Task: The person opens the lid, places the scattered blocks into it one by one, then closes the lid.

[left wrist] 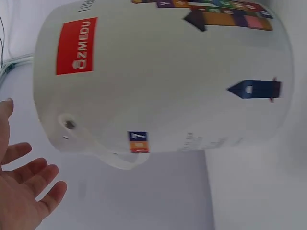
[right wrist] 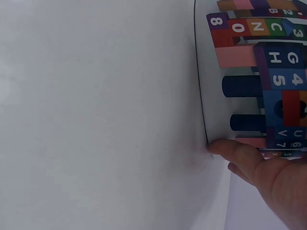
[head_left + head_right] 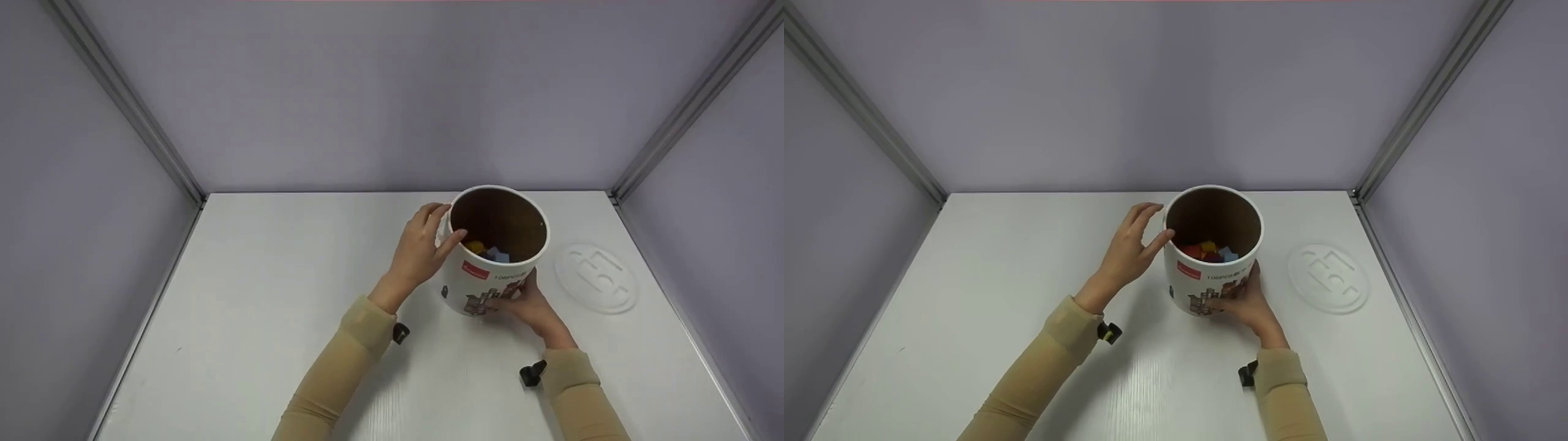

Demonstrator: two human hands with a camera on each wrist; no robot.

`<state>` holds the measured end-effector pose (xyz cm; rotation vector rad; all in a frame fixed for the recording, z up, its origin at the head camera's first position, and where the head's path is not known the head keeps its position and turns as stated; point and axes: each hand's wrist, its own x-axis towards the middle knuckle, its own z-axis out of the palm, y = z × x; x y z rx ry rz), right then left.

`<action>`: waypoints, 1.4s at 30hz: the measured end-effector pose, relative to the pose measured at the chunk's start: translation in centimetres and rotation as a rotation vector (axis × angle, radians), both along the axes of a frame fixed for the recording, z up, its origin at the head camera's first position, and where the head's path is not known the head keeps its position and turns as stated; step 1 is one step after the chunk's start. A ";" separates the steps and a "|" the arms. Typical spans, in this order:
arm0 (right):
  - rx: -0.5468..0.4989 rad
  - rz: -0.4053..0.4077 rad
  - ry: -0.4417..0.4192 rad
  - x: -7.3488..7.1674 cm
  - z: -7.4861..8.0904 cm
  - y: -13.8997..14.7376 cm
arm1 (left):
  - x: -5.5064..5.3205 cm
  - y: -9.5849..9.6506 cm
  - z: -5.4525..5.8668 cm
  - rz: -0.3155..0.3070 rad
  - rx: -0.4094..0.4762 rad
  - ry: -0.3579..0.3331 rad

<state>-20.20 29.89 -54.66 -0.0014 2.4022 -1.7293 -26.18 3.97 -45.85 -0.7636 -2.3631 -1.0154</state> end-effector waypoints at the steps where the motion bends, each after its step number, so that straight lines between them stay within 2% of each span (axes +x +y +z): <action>1: -0.001 -0.004 0.002 -0.1 -0.4 0.1 | 0.1 -0.2 -0.5 0.002 0.006 -0.032; 5: -0.007 -0.018 0.005 -0.6 -1.8 0.6 | 0.6 -1.0 -2.7 0.006 -0.005 -0.178; 11: -0.020 -0.021 0.018 -0.8 -2.1 0.9 | 1.4 -1.2 -5.4 0.001 -0.092 -0.395; 14: -0.016 -0.022 0.026 -0.9 -2.1 0.9 | 1.6 -1.0 -6.4 -0.029 -0.131 -0.482; 18: -0.044 -0.021 0.034 -0.9 -2.0 0.7 | 1.8 -0.7 -7.3 -0.099 -0.137 -0.545; 21: -0.058 -0.018 0.036 -0.9 -2.0 0.6 | 1.8 -0.4 -7.8 -0.145 -0.099 -0.565; 24: -0.040 -0.018 0.044 -0.9 -2.0 0.6 | 1.9 -0.2 -8.1 -0.162 -0.051 -0.576; 34: -0.053 0.005 0.056 -0.4 -1.8 0.6 | 2.2 0.8 -8.9 -0.137 0.059 -0.606; 42: -0.002 0.013 0.055 0.2 -1.5 0.3 | 2.3 1.8 -9.5 -0.116 0.147 -0.555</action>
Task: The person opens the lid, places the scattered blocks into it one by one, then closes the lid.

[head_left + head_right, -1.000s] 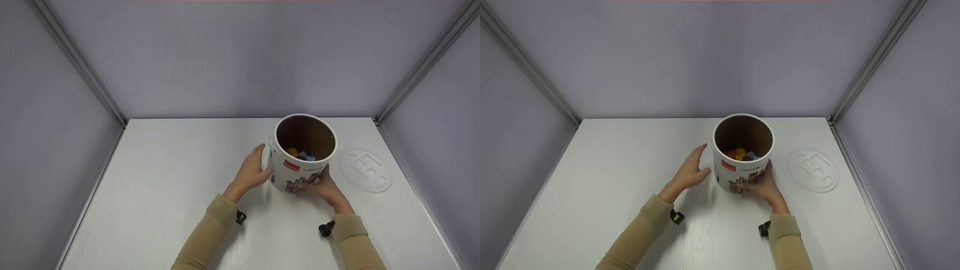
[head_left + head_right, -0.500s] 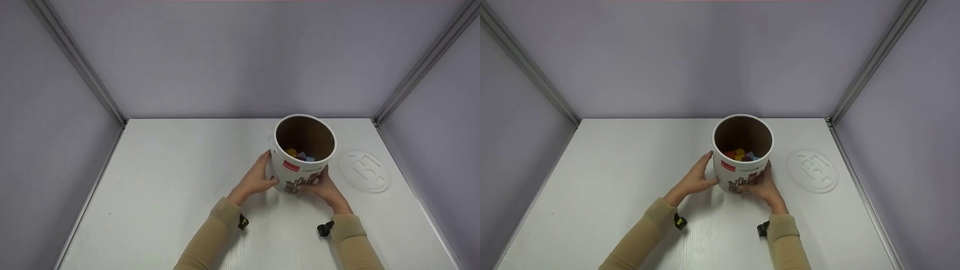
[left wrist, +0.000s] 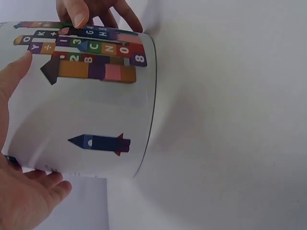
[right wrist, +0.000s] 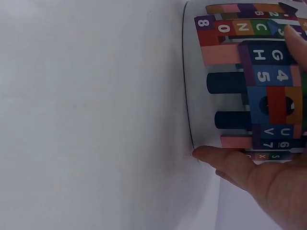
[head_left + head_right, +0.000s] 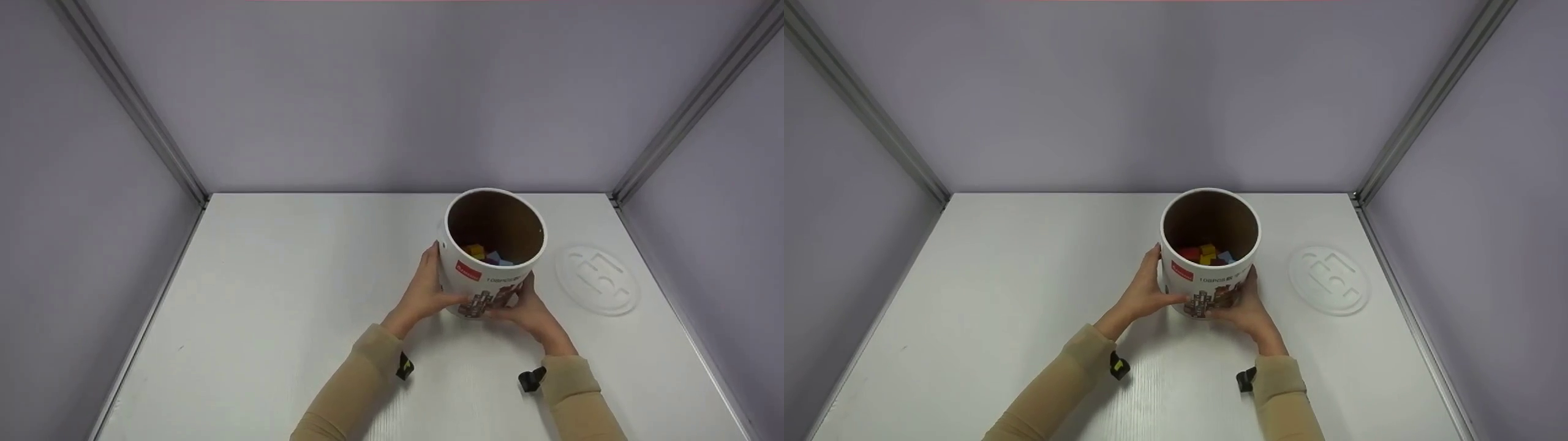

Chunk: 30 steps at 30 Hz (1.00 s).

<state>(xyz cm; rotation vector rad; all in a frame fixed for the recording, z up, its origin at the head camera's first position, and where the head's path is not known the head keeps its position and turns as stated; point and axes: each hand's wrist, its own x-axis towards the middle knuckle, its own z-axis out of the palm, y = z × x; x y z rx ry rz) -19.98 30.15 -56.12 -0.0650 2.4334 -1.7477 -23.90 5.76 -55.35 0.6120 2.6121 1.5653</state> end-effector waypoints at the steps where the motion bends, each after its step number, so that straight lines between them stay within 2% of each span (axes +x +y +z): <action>1: 0.005 0.003 -0.002 0.1 0.0 0.0 | 0.0 0.1 -0.1 0.006 0.010 0.006; 5: -0.006 0.018 -0.003 0.4 0.0 -0.2 | -0.2 0.4 -0.4 0.003 0.070 0.026; 8: -0.019 0.023 0.002 0.7 0.2 -0.5 | -0.4 0.4 -0.5 -0.015 0.106 0.017; 15: -0.008 0.034 -0.026 2.5 4.1 -2.3 | -0.8 0.5 -0.8 -0.058 0.186 0.068; 18: -0.007 0.033 -0.031 2.4 3.6 -2.0 | -0.8 0.5 -0.8 -0.056 0.203 0.070; 24: 0.043 0.022 -0.040 1.6 1.5 -0.6 | -0.9 0.2 -1.0 0.005 0.154 0.086; 30: 0.097 -0.016 -0.093 1.4 1.7 1.1 | -0.9 0.2 -1.2 0.008 0.155 0.091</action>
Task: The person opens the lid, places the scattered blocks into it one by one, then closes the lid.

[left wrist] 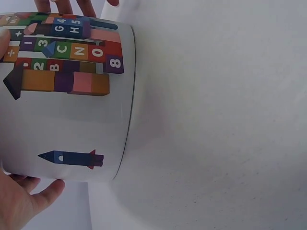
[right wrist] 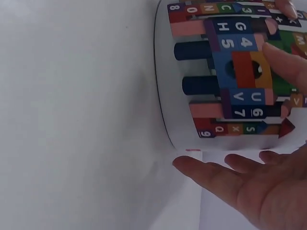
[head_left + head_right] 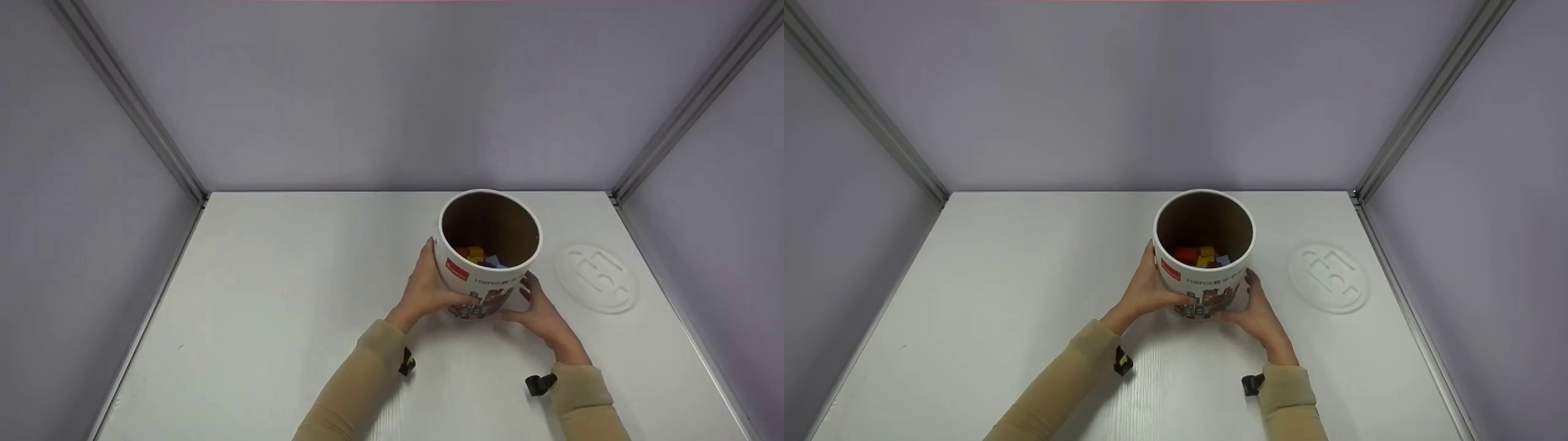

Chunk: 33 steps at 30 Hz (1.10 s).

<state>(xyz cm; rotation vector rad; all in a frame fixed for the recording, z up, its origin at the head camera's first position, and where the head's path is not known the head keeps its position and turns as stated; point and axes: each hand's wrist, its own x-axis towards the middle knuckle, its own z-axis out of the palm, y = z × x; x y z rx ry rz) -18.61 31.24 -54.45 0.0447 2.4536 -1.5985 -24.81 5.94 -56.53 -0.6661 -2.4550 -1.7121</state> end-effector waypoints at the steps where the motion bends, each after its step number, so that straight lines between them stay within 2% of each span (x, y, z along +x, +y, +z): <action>1: 0.009 -0.016 -0.009 0.0 0.2 0.4 | 0.0 0.0 0.0 -0.001 0.003 0.000; 5: 0.038 -0.112 -0.033 -0.3 1.2 2.2 | -0.2 0.1 -0.1 -0.001 0.018 0.008; 9: 0.089 -0.255 -0.009 -0.4 1.8 4.5 | -0.2 0.3 -0.1 -0.001 0.029 0.009; 14: 0.259 -0.482 0.100 -0.4 1.7 7.5 | 0.0 0.4 0.0 -0.001 0.031 -0.024; 17: 0.365 -0.567 0.120 -0.4 1.6 9.1 | 0.0 0.5 0.0 -0.004 0.039 -0.034; 24: 0.523 -0.624 -0.097 -0.4 1.3 13.0 | 0.0 0.6 0.1 -0.007 0.042 -0.029; 28: 0.576 -0.641 -0.152 -0.4 0.5 14.6 | 0.1 0.6 0.0 0.001 0.036 -0.031; 33: 0.593 -0.633 -0.216 -0.2 -0.1 16.1 | 0.3 0.7 0.1 -0.005 0.041 -0.036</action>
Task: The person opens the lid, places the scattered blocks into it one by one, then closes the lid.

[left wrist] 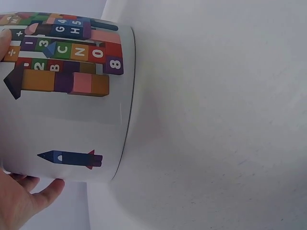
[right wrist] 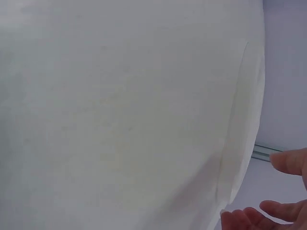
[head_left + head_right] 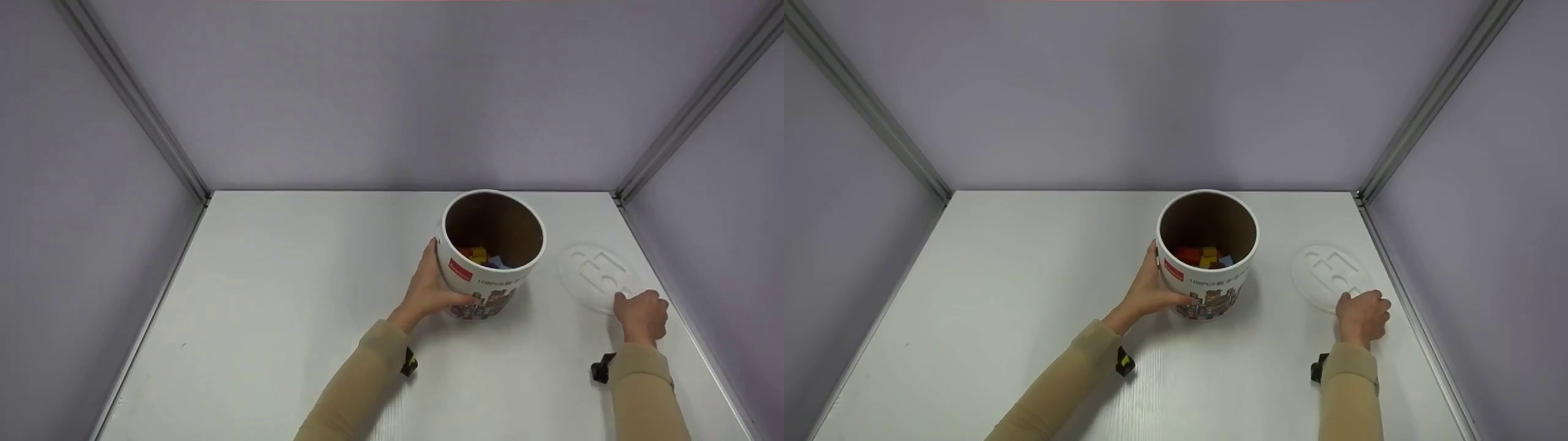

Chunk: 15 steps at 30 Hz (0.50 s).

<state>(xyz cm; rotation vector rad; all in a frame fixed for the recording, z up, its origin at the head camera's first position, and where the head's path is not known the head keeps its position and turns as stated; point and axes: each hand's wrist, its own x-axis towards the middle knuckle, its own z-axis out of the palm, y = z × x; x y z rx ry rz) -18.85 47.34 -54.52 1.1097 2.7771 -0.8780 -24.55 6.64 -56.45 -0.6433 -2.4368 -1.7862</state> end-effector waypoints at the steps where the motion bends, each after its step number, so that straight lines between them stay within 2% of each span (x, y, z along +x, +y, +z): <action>1: -0.005 0.004 -0.015 0.0 -0.1 0.2 | 0.0 0.0 0.0 0.000 -0.004 0.002; 6: -0.035 0.033 -0.080 0.2 -0.2 0.6 | 0.0 -0.2 0.1 0.002 -0.013 0.006; 15: -0.042 0.042 -0.104 -0.2 -0.2 0.5 | 0.0 -0.2 0.0 0.003 -0.016 0.011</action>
